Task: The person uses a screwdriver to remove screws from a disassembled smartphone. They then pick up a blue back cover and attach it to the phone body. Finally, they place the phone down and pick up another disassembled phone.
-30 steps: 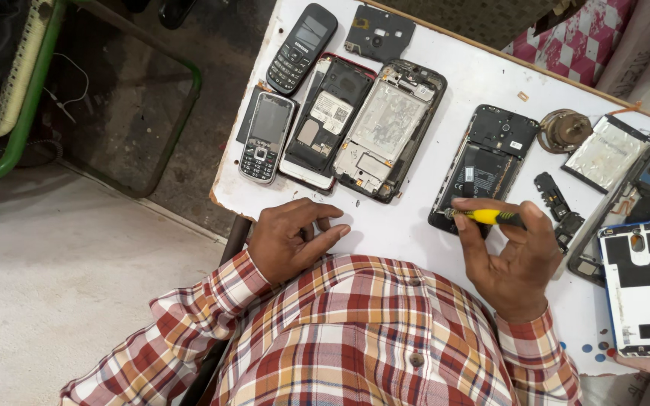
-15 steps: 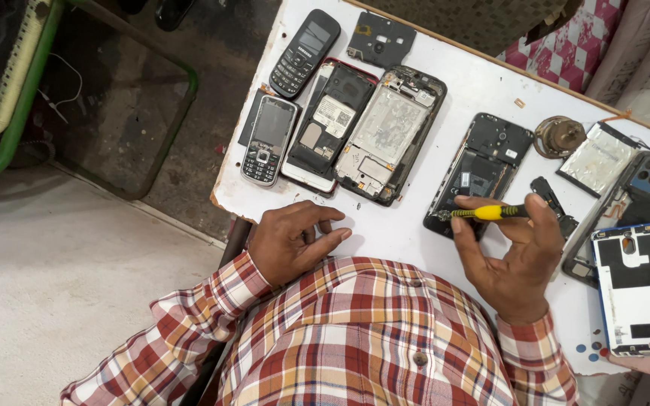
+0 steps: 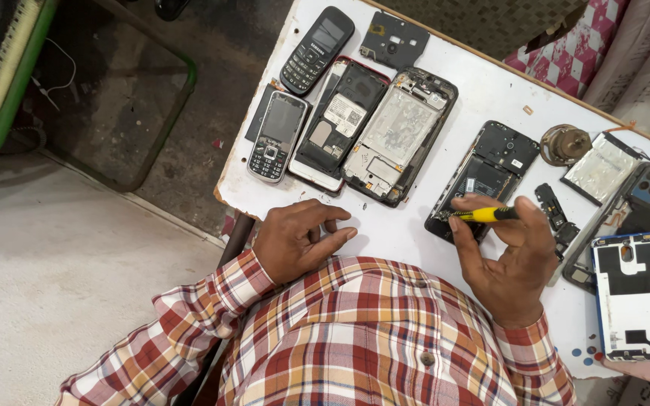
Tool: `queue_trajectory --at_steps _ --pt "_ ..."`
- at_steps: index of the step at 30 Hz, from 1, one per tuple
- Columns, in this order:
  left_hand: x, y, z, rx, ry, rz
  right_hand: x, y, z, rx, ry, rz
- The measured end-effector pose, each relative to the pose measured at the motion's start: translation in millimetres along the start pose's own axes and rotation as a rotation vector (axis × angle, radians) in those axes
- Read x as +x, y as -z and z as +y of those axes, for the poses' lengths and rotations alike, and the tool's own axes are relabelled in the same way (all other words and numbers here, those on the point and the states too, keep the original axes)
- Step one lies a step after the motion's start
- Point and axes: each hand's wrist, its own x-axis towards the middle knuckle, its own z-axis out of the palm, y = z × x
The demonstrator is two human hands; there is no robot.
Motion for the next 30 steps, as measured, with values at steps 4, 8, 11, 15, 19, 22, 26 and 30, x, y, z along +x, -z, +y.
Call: queue_trajectory --at_steps 4,8,11,15,19,22,26,30 --pt "-0.6 -1.0 -2.8 -0.005 -0.022 0.006 -0.4 -3.7 7.2 -0.069 0.070 0.009" --pt "0.5 -0.3 -2.1 -0.008 -0.032 0.013 5.6 -5.5 7.3 -0.175 0.073 0.069" --pt "-1.5 0.1 -1.3 -0.006 -0.024 0.015 7.3 -4.1 2.2 -0.106 0.055 -0.020" --pt "-2.0 0.6 -1.8 -0.013 -0.057 0.027 6.2 2.3 -1.1 0.041 0.008 -0.079" --pt "-1.2 0.9 -2.1 -0.014 -0.028 0.007 5.0 -3.3 2.9 -0.111 0.013 0.019" --pt "-0.4 1.4 -2.5 -0.001 -0.033 0.013 8.3 -4.2 1.6 -0.158 -0.001 0.041" --pt "-0.2 -0.5 -3.9 -0.004 -0.040 0.020 8.2 5.2 -5.2 -0.006 -0.017 -0.064" --pt "-1.6 -0.2 -2.8 -0.004 -0.040 0.008 4.2 3.8 -4.7 -0.120 0.039 -0.013"
